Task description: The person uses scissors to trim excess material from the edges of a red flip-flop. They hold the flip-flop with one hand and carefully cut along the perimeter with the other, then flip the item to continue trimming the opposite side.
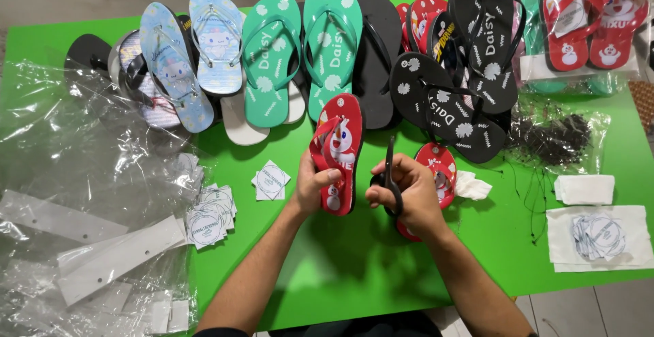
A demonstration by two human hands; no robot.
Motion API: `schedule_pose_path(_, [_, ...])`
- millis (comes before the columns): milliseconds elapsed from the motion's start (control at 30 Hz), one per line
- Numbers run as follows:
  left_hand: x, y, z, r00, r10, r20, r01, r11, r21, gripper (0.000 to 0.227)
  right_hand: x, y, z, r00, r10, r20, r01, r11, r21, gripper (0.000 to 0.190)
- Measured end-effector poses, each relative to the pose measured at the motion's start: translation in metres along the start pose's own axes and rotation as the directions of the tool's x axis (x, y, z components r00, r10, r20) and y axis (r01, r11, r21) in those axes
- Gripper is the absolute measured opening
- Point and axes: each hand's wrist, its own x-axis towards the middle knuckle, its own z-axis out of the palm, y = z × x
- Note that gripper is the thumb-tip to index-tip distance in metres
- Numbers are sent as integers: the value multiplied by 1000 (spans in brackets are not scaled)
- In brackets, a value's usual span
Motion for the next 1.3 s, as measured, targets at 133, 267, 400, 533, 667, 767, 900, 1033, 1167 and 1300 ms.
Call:
schedule_pose_path(133, [4,22,14,997,12,74,-14,999,32,56,1,4,3,995,-47,-87,50,998,37,45])
schedule_pose_path(267, [5,31,19,988,72,136,-87,990,111,63,1,-3,12,987,-19,-160,19,1000,3,44])
schedule_pose_path(400, [9,28,12,979,123,160,-146,979,143,68,2,6,18,986,4,-168,-13,999,-49,44])
schedule_pose_path(533, [8,34,8,981,136,140,-160,972,174,67,2,7,18,995,27,-97,-36,995,-96,54])
schedule_pose_path(667, [7,34,7,981,154,118,-174,968,181,61,1,27,7,999,-15,32,19,989,-146,61])
schedule_pose_path(767, [7,37,9,980,164,115,-182,968,173,61,1,26,7,999,-28,20,30,994,-107,59])
schedule_pose_path(900, [8,38,13,978,175,115,-195,960,200,63,3,10,20,998,-39,-59,33,993,-111,48])
schedule_pose_path(1033, [8,38,14,983,160,88,-177,954,243,59,2,4,25,991,-80,-109,62,985,-160,48])
schedule_pose_path(1167, [6,38,16,983,183,3,-178,949,260,55,1,3,20,972,-127,-199,97,983,-157,42])
schedule_pose_path(1300, [7,47,18,960,259,-106,-211,918,337,53,-2,-8,26,973,-161,-167,100,940,-327,44])
